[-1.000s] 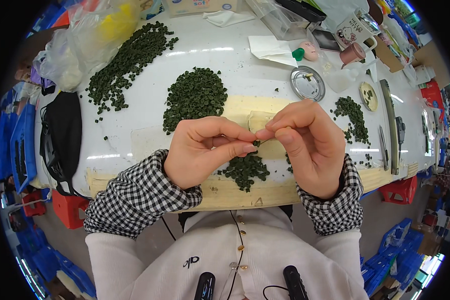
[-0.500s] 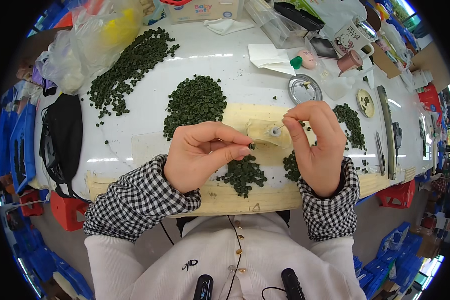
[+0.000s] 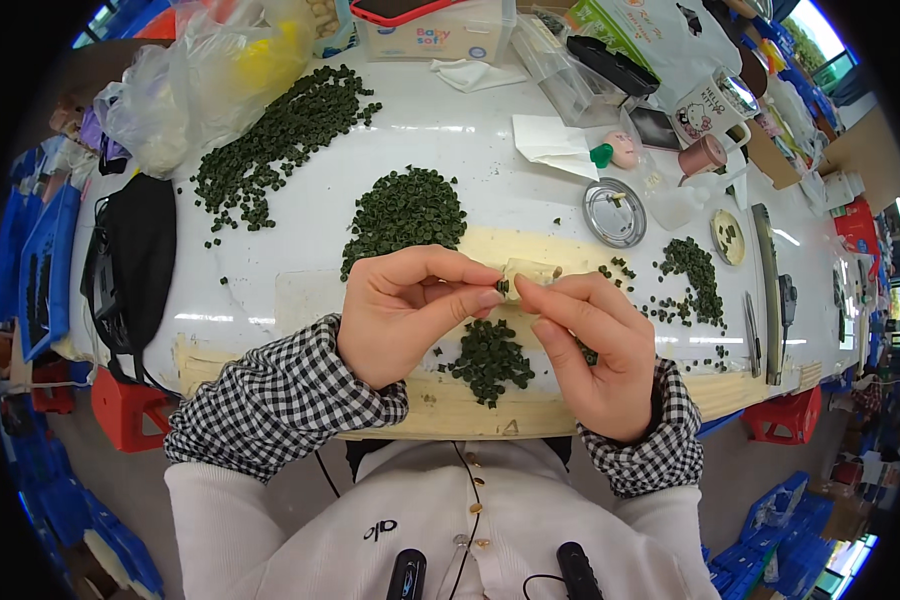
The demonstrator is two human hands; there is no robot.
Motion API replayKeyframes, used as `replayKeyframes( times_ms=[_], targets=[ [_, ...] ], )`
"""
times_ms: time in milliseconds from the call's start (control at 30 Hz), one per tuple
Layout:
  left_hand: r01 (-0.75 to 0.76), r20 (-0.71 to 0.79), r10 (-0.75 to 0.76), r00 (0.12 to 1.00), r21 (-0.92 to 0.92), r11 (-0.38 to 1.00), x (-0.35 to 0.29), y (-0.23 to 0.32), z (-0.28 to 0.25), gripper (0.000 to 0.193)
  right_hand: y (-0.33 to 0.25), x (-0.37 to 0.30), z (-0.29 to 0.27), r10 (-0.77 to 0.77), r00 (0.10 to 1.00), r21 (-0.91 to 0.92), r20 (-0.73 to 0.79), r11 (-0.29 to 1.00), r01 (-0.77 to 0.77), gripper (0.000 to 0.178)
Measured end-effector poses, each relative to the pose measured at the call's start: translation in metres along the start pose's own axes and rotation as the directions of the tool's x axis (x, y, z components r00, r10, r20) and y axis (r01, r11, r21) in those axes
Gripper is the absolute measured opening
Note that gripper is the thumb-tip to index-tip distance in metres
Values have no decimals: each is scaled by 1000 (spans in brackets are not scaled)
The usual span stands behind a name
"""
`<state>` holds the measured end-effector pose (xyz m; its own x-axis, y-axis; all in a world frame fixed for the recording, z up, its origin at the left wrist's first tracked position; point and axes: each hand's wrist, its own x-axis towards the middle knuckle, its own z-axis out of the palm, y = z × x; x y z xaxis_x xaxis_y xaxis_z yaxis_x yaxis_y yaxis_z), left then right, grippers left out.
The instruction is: Assembling small green and black plastic components into a yellow plastic base at a factory workbench.
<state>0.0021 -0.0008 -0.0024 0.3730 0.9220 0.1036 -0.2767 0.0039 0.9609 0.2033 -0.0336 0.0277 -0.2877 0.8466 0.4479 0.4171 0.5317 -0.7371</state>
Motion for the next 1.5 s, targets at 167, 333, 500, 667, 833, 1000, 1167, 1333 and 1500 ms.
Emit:
replayKeyframes(
  times_ms=[167,333,500,667,833,1000,1167,1333,1500],
  targets=[
    [-26,22,26,999,-9,1000,-1,-3,-3,17,6,-3,7,28,999,122,42,992,-33,36],
    [-35,48,34,998,23,999,-3,-4,-3,17,10,-3,3,-30,997,64,75,998,25,35],
    [4,73,-8,997,50,999,-3,-3,-5,18,10,-4,3,-44,995,48,92,998,40,34],
    [-39,118,31,992,58,998,-2,-1,-7,20,11,-4,2,-33,994,64,100,998,27,34],
    [-38,128,28,991,75,996,0,-1,-9,20,11,-4,2,-35,995,53,92,998,31,34],
    [-54,115,45,992,80,995,-1,0,-9,18,12,-3,2,-47,994,45,99,998,43,34],
    [-64,132,49,990,112,992,1,2,-7,16,11,-3,-1,-66,994,20,91,998,64,32],
    [-75,197,24,980,255,964,4,5,-8,15,8,-5,-26,52,999,-74,-2,996,-52,22],
    [-175,410,-102,906,584,792,11,8,-11,14,27,-25,-46,139,989,-364,57,925,-109,8]
  ],
)
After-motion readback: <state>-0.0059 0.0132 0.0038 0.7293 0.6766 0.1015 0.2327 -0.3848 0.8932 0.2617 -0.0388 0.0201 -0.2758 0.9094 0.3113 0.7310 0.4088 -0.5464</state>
